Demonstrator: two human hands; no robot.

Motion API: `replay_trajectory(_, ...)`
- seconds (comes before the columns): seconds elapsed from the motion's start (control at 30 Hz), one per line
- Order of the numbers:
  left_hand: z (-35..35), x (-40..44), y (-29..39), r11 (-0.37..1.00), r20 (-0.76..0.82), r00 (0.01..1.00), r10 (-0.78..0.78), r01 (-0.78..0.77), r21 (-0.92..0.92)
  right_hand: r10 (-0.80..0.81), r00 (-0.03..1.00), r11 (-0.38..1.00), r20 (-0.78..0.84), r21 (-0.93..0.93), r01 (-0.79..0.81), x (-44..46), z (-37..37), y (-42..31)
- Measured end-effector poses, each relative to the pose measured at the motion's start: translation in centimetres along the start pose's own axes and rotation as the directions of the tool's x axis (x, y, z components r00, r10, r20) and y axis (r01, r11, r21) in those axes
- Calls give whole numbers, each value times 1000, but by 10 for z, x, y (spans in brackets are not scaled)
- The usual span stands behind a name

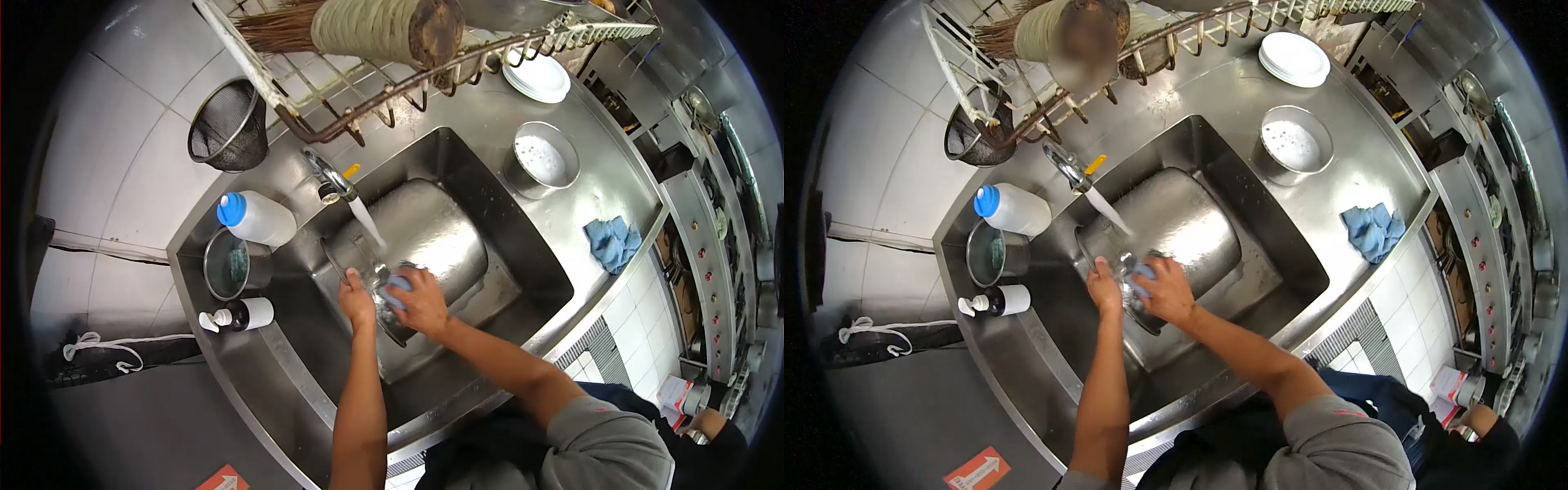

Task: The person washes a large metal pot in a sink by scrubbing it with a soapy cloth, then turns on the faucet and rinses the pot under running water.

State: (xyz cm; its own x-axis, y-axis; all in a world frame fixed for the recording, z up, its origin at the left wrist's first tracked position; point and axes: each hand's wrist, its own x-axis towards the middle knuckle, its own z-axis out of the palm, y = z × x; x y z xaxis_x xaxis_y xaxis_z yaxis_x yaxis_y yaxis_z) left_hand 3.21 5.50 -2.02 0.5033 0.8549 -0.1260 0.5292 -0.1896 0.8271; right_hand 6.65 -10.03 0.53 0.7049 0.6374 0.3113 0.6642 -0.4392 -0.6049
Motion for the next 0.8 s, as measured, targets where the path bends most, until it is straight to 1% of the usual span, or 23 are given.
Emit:
replay_trajectory(0.03, 0, 1, 5, 998, 20, 999, -32, 33, -47, -118, 992, 993, 51, 11, 118, 13, -3, 0)
replay_trajectory(0.07, -1, -2, 11, 999, 15, 1000, -17, 18, -48, -213, 975, 977, 65, -8, 214, 16, -3, 8)
replay_trajectory(0.1, 0, -2, 12, 999, 18, 1000, -16, 17, -49, -212, 975, 977, 64, -11, 213, 15, -7, 17)
replay_trajectory(0.17, -1, 0, 9, 998, 26, 998, -61, 60, 17, -134, 990, 991, 38, -2, 134, 11, -11, 31)
replay_trajectory(0.2, 1, 1, 7, 998, 19, 998, -67, 67, 10, -24, 990, 1000, -136, -5, 24, 10, -3, 30)
replay_trajectory(0.23, 1, 1, 5, 998, -2, 999, -47, 47, 46, -33, 992, 999, -126, -5, 33, 5, 1, 24)
replay_trajectory(0.27, 2, 2, 4, 996, -24, 999, -22, 24, 82, -28, 997, 999, -78, -47, 24, 0, 5, 18)
replay_trajectory(0.3, 3, 4, 1, 996, -31, 999, -25, 27, 80, -17, 999, 996, -35, -88, 13, -4, 8, 12)
replay_trajectory(0.33, 4, 4, 0, 997, -35, 999, 2, 1, 73, -95, 995, 990, 36, -98, 98, -6, -4, 7)
replay_trajectory(0.37, 5, 4, -1, 997, -36, 999, 28, -26, 67, -93, 995, 990, 38, -98, 97, -5, -5, 10)
replay_trajectory(0.43, 3, 1, 10, 998, -33, 999, 22, -20, 65, 130, 986, 980, -103, -135, -143, 17, -7, 28)
replay_trajectory(0.47, -1, -3, 13, 997, -26, 1000, 14, -12, 70, 169, 969, 968, -180, -155, -198, 33, -5, 31)
replay_trajectory(0.5, -1, -5, 8, 997, -26, 1000, 7, -5, 75, 173, 970, 968, -172, -152, -200, 27, -5, 27)
replay_trajectory(0.57, 2, -1, 5, 999, -19, 1000, 6, -5, 45, -19, 1000, 987, -20, -162, 15, 17, -6, 19)
replay_trajectory(0.6, 4, -2, 5, 999, -22, 1000, 7, -6, 39, 3, 1000, 989, -21, -146, -6, 7, -8, 21)
replay_trajectory(0.67, 4, -5, 10, 995, -75, 994, 81, -86, -55, -4, 1000, 990, -22, -139, 1, 22, -8, 24)
replay_trajectory(0.7, 3, -7, 8, 996, -66, 995, 74, -77, -45, 7, 1000, 992, -9, -127, -8, 25, -5, 27)
replay_trajectory(0.73, -2, -8, 15, 999, -21, 1000, 17, -18, -35, 24, 999, 995, 26, -101, -22, 43, -11, 20)
replay_trajectory(0.77, -4, -6, 21, 999, 10, 999, -32, 32, -31, 22, 999, 995, 33, -98, -19, 39, -12, 22)
replay_trajectory(0.8, -4, -6, 19, 999, 6, 1000, -28, 28, -28, -15, 1000, 995, 18, -99, 17, 35, -12, 23)
